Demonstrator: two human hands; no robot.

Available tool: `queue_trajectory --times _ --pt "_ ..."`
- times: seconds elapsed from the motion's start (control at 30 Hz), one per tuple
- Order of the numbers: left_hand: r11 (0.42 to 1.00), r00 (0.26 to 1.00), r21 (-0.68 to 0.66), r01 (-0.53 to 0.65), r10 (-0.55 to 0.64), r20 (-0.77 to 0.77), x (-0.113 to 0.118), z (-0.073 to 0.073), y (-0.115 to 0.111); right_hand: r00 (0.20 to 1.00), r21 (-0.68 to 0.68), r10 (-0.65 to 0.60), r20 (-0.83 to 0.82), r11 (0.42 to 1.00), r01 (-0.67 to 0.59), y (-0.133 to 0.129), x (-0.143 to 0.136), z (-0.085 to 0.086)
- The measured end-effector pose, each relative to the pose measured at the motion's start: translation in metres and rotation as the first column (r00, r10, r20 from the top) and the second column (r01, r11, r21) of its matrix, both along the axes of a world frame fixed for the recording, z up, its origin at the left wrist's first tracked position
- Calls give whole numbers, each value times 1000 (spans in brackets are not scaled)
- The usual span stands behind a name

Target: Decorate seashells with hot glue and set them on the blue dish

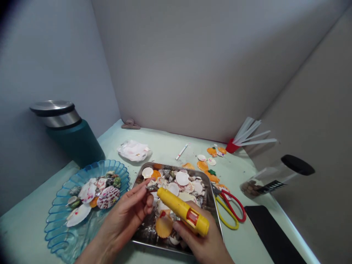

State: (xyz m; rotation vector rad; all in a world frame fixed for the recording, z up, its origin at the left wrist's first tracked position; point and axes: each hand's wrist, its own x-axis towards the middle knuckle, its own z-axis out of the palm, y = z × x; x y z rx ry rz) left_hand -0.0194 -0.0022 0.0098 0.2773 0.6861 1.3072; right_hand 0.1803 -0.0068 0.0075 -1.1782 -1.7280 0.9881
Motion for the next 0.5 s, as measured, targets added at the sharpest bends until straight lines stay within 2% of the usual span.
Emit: queue_trajectory --times 0.23,0.33,0.5 --pt "1000 1000 18 -24 24 -5 1 1 -1 999 118 10 42 993 -15 -1 -5 1" --pt "998 998 38 -49 50 -33 1 3 -2 996 148 46 83 987 -58 -1 -4 1" --pt "997 997 51 -57 60 -54 2 8 -3 1000 50 16 6 999 -16 -2 -3 2"
